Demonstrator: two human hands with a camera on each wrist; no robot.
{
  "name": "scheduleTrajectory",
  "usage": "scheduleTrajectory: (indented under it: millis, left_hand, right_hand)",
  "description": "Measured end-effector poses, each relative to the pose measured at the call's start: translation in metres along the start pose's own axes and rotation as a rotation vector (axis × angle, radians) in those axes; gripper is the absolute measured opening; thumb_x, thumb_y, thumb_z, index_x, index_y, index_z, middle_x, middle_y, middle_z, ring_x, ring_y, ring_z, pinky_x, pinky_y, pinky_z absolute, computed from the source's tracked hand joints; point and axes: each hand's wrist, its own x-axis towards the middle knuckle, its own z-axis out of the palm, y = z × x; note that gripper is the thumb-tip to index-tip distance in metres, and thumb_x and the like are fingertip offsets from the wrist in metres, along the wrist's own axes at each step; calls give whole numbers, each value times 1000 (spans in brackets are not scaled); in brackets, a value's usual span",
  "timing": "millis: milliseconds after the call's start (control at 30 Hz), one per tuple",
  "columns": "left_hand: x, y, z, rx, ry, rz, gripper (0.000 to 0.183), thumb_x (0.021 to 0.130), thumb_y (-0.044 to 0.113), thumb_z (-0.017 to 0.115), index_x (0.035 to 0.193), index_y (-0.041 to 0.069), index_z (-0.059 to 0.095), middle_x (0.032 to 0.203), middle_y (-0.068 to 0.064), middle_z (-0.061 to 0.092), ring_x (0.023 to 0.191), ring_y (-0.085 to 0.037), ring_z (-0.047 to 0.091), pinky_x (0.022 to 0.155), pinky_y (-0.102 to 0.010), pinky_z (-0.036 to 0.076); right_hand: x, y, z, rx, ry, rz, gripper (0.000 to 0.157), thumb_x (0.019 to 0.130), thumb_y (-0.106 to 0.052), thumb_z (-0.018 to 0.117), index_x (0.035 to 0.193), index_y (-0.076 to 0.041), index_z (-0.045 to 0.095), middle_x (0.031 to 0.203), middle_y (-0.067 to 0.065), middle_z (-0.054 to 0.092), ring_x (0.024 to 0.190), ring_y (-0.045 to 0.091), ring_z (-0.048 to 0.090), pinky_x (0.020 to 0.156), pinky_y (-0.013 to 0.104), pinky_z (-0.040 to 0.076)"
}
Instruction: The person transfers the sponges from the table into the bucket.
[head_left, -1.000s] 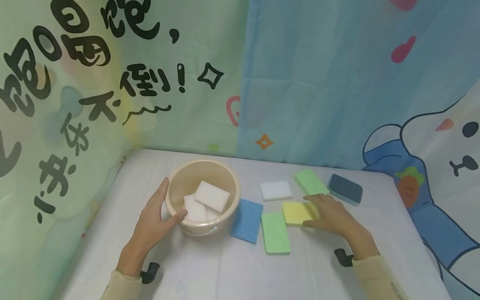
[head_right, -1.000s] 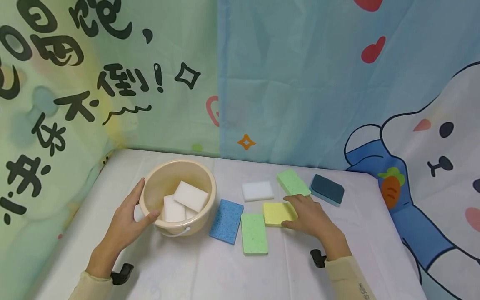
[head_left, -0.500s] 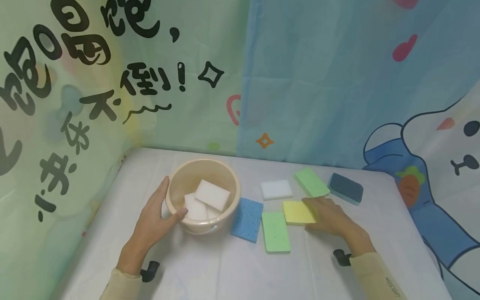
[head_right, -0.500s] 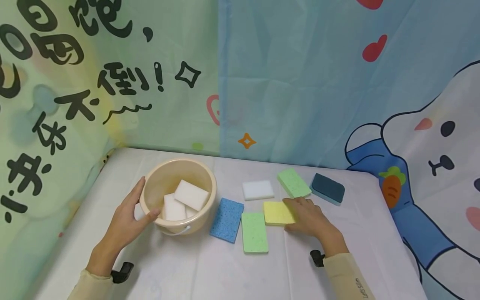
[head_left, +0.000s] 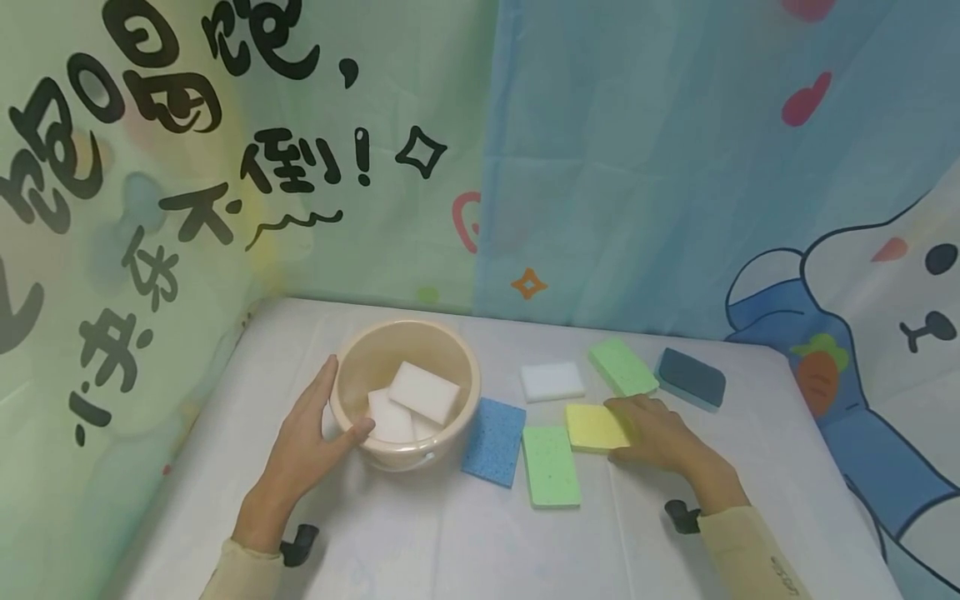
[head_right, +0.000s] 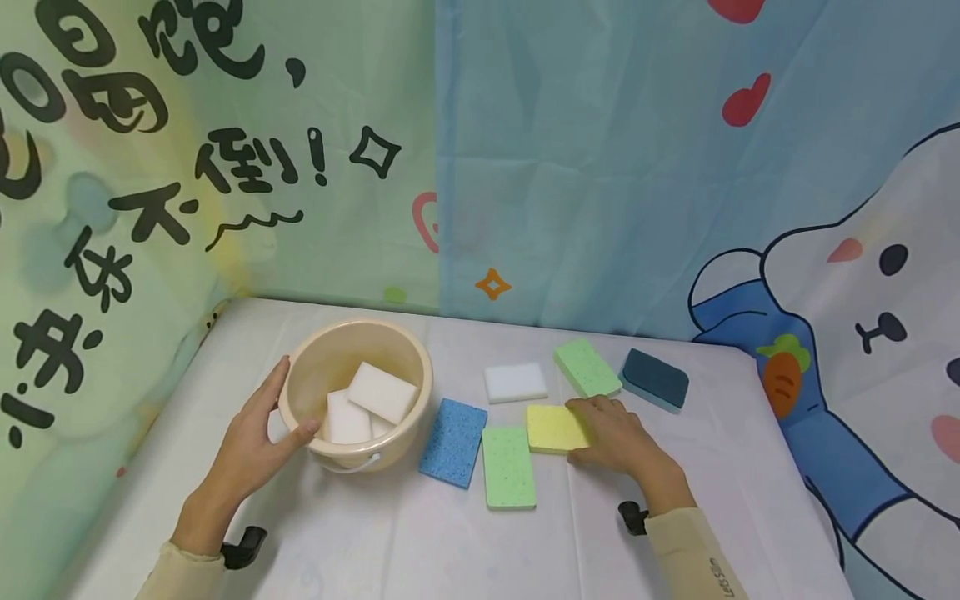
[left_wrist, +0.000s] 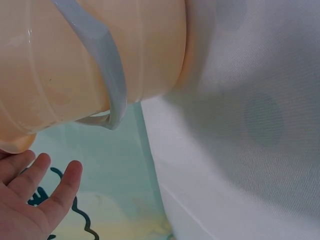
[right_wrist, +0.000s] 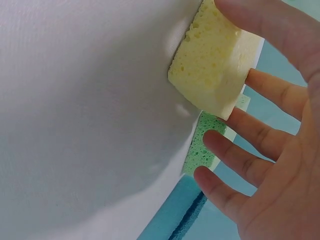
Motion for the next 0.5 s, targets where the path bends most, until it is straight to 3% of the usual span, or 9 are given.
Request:
scheduleTrajectory:
  millis: [500]
  left_hand:
    - [0, 0, 1, 0, 2, 4, 96, 90, 49, 71, 161, 9, 20, 164, -8, 22, 148, -32, 24, 115, -57, 26]
  right_hand:
    - [-6, 2, -1, 40, 32, -2, 73, 76, -32, 86, 135, -2, 56, 123, 20, 57, 107, 37, 52, 90, 59, 46]
